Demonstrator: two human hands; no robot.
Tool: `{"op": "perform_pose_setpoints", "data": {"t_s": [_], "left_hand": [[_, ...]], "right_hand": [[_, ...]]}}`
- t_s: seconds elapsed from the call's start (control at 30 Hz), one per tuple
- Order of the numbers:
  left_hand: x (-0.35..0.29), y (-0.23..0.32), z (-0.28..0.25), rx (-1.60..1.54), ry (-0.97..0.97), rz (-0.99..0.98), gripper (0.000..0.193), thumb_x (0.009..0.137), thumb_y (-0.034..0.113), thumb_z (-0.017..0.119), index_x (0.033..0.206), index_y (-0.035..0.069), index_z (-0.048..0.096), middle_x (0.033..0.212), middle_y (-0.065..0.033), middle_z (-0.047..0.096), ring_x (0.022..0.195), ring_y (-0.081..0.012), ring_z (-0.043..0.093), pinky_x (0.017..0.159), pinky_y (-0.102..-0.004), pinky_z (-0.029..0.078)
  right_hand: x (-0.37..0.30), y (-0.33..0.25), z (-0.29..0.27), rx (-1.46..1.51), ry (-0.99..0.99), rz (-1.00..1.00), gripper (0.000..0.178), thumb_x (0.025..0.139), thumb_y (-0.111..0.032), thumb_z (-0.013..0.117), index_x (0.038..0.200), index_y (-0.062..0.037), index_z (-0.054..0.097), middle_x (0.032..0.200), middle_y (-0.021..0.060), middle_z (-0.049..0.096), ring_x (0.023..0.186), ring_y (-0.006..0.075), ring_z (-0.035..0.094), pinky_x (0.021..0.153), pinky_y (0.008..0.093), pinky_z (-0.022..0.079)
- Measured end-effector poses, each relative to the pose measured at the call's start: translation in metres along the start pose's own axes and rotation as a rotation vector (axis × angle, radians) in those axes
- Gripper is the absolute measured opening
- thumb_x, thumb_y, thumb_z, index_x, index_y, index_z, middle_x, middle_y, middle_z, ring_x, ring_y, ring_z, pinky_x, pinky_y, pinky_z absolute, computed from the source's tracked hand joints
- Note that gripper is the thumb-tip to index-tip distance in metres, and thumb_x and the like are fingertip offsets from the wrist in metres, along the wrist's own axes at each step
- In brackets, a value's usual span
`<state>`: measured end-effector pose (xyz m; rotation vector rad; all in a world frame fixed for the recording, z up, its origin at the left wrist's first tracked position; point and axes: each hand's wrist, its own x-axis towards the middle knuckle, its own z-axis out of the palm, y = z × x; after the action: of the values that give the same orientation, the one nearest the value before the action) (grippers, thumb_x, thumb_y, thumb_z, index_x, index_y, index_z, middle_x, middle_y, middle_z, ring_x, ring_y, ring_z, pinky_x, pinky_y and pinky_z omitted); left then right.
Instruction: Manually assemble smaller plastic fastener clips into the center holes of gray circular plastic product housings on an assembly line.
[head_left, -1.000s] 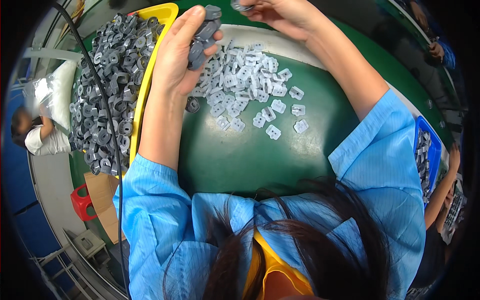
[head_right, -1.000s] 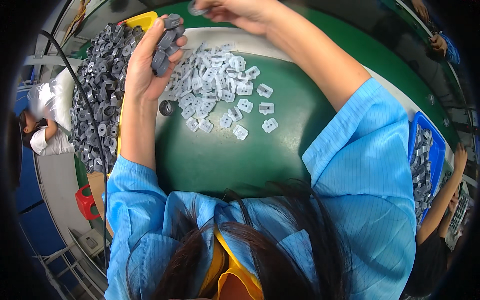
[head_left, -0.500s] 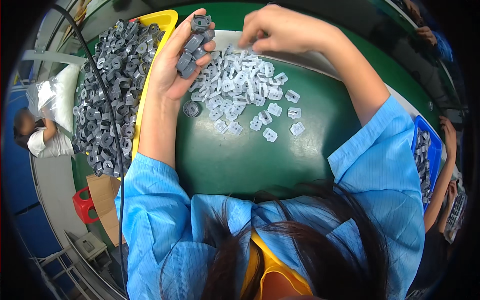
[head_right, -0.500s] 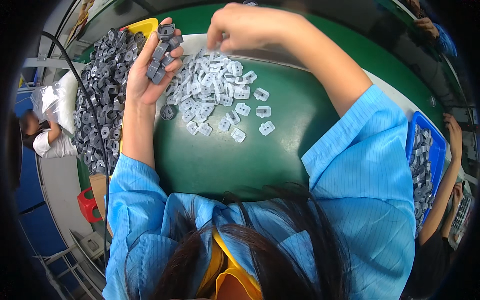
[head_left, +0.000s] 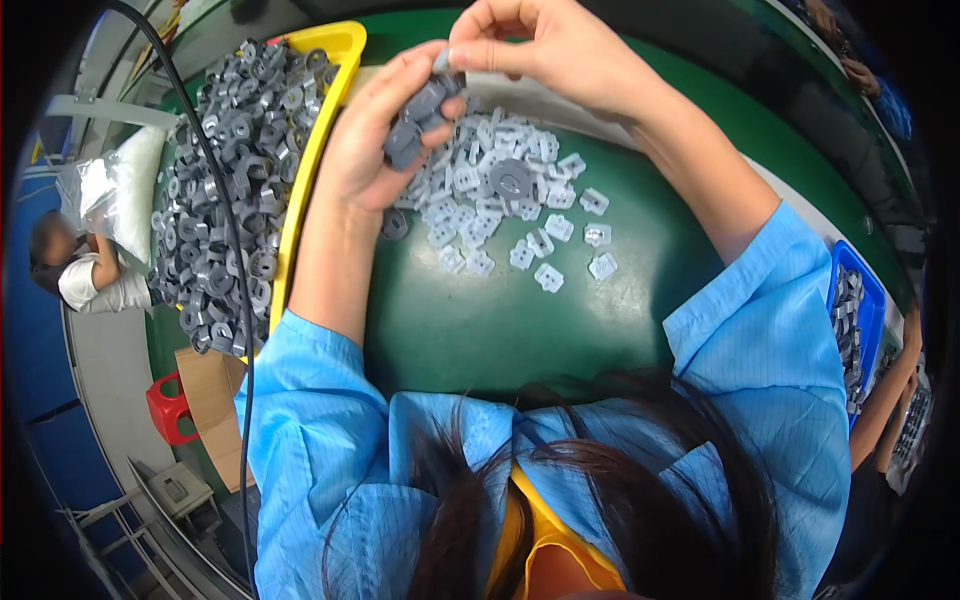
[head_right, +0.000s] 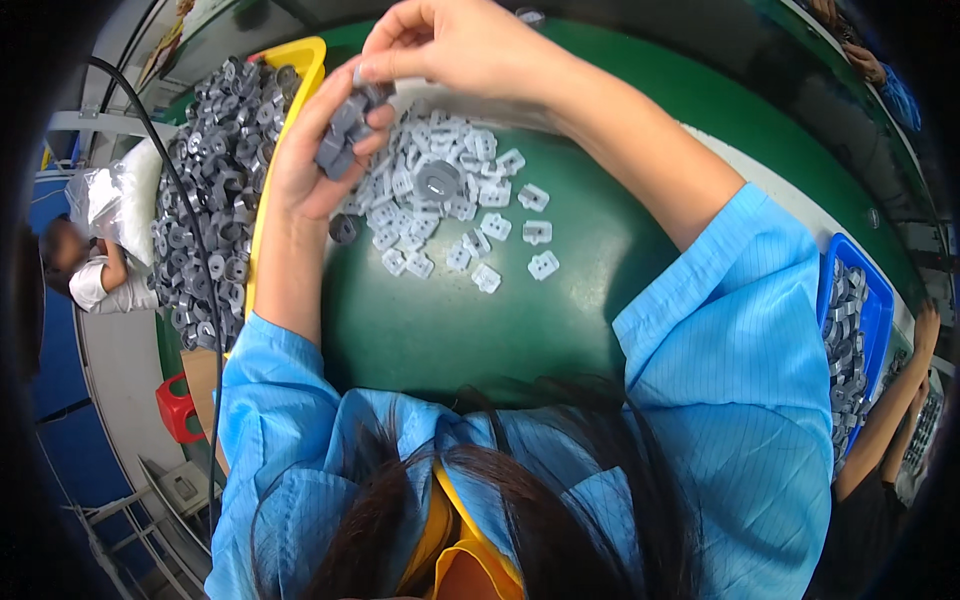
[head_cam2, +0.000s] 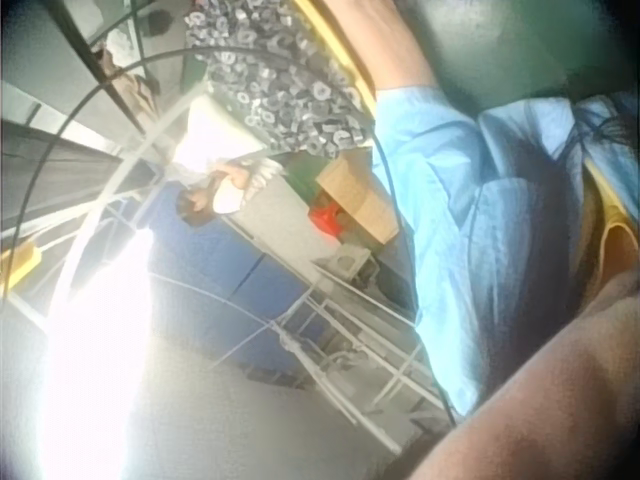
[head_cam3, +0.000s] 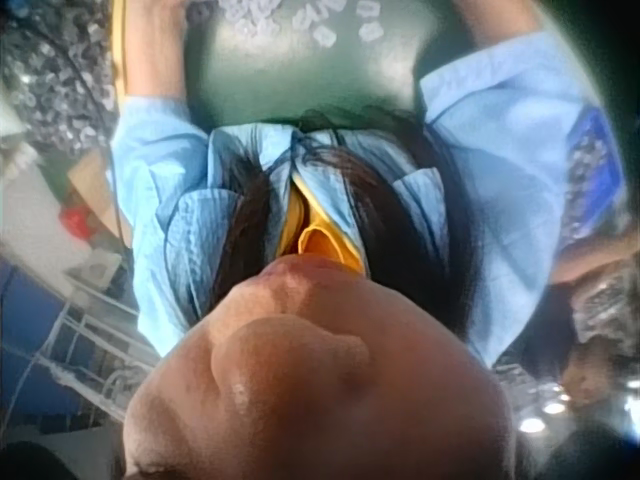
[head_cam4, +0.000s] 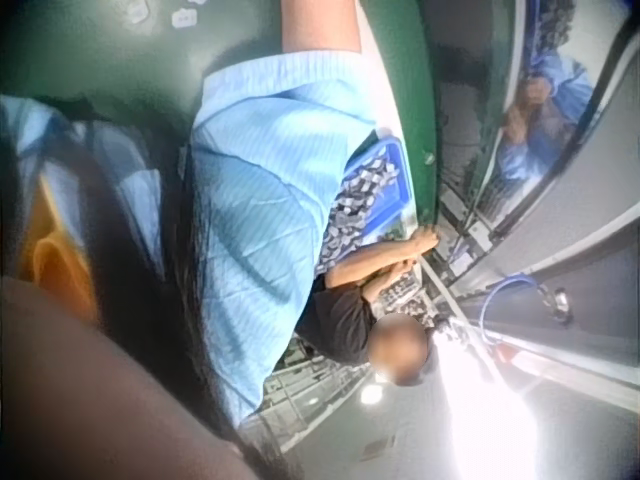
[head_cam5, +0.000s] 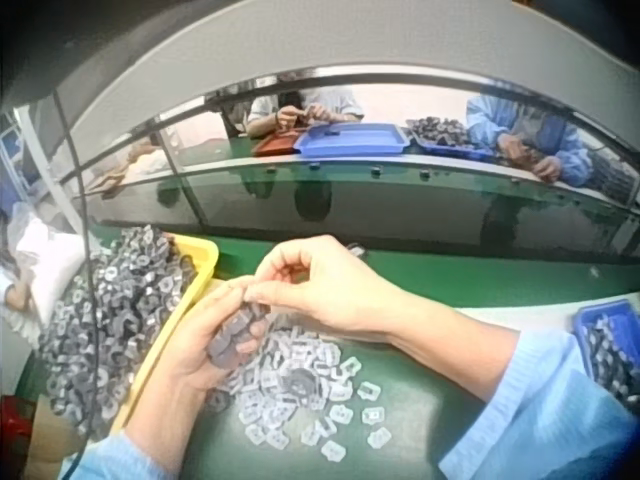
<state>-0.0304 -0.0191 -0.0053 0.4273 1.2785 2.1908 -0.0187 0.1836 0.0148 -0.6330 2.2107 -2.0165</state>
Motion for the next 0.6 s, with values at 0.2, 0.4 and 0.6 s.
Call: {"op": "perform_pose_setpoints", "data": {"t_s": [0.2,0.4,0.6], "left_hand": [[-0.027,0.018,0.025,0.992,0.149,0.285,0.024,0.087,0.013,0.071,0.108,0.003,0.066,0.102,-0.0038,0.063,0.086,-0.0089,0.058,0.073,-0.0222,0.046],[-0.058,-0.008,0.058,1.749,-0.161,0.375,0.042,0.072,0.013,0.079,0.111,0.01,0.065,0.103,-0.0095,0.061,0.09,-0.0286,0.061,0.077,-0.0345,0.051],[-0.041,0.0,0.038,1.166,-0.018,0.191,0.033,0.085,0.01,0.071,0.116,0.003,0.064,0.098,-0.0017,0.061,0.081,-0.0117,0.058,0.072,-0.0253,0.047]], "right_hand": [[0.014,0.036,-0.024,0.036,0.04,0.131,0.018,0.088,-0.021,0.071,0.092,-0.0033,0.069,0.078,0.0002,0.066,0.063,0.0056,0.052,0.056,0.0204,0.041],[0.013,0.041,-0.021,0.124,0.081,0.111,0.017,0.086,-0.018,0.071,0.092,-0.0025,0.07,0.078,0.0016,0.067,0.064,0.0063,0.052,0.058,0.0213,0.041],[0.014,0.029,-0.027,0.496,-0.06,0.143,0.014,0.088,-0.017,0.07,0.094,-0.0048,0.07,0.084,0.001,0.067,0.064,0.0055,0.052,0.059,0.0186,0.043]]}}
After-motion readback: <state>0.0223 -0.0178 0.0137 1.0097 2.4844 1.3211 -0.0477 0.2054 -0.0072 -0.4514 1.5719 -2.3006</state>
